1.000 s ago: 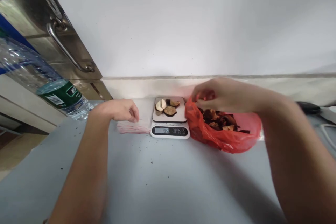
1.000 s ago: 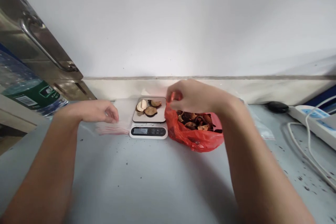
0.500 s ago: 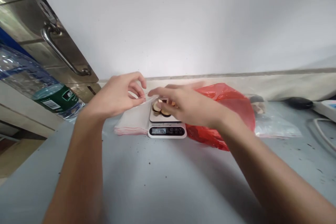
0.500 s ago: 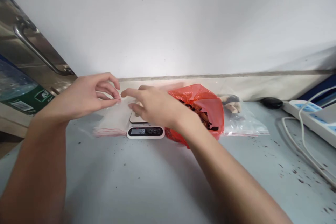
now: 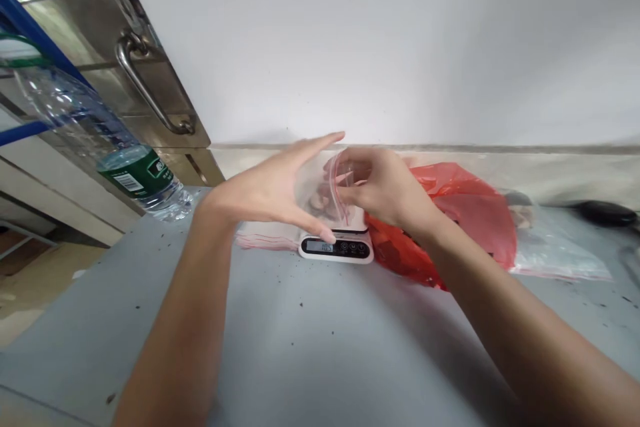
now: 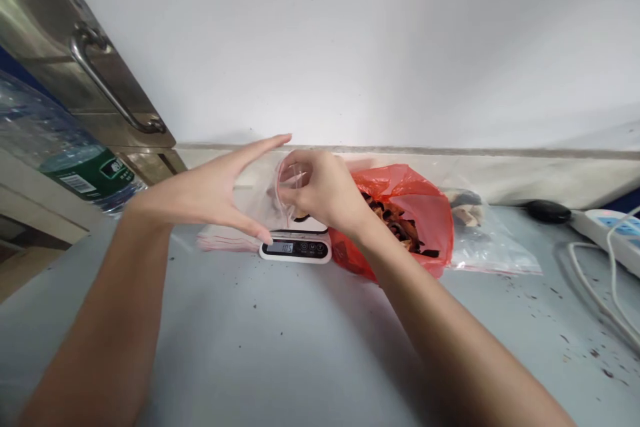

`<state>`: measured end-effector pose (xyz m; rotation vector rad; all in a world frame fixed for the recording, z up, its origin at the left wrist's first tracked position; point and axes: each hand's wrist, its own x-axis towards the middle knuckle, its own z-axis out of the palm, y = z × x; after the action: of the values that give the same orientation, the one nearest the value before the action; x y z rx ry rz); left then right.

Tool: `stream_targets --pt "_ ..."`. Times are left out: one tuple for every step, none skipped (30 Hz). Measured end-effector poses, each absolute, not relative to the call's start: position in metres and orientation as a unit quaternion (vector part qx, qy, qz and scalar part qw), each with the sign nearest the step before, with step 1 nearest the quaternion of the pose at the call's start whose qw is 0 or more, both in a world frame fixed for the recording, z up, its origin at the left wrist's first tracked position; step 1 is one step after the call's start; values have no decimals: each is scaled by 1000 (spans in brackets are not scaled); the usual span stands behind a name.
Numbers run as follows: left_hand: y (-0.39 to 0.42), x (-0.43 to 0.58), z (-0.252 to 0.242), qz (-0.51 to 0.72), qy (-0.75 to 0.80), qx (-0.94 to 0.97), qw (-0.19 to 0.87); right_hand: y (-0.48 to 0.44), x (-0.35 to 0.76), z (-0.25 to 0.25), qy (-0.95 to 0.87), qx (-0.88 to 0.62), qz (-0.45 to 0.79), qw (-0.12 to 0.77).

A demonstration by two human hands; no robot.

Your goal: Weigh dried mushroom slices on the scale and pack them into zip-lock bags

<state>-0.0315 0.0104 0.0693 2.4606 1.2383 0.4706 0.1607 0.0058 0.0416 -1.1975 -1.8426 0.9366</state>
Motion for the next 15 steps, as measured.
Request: stream_targets --pt "12 -32 67 151 426 872 187 5 160 43 -716 -459 376 368" --pt "14 -33 65 147 417 874 200 5 160 44 -715 -454 385 366" --pt "16 -34 64 148 412 874 210 6 159 45 -715 -453 391 362" --pt "17 -36 64 146 411 873 219 7 159 46 -714 -458 392 356" --pt "18 -38 64 143 417 870 223 8 159 47 -712 -468 389 349" --pt "17 -41 65 137 431 864 220 10 160 48 -710 -485 381 340" --pt "17 -44 66 130 453 856 212 13 161 49 -709 -509 364 327" --pt "15 -48 68 118 479 846 201 15 162 49 -711 -537 339 303" --pt "13 -51 70 102 508 834 188 18 163 49 -718 -563 310 267" --pt "11 -54 72 85 532 823 180 21 163 48 -729 -583 282 219" --pt "10 -57 74 64 551 813 177 23 164 47 -742 -594 263 166" --pt "8 -58 75 46 564 805 178 25 164 46 -754 -594 257 115" --pt "7 -59 76 32 571 800 182 26 163 44 -763 -586 261 76" --pt "7 -60 77 22 574 797 186 26 162 42 -771 -574 269 49" --pt "7 -60 77 16 574 796 190 26 160 40 -780 -561 276 33"
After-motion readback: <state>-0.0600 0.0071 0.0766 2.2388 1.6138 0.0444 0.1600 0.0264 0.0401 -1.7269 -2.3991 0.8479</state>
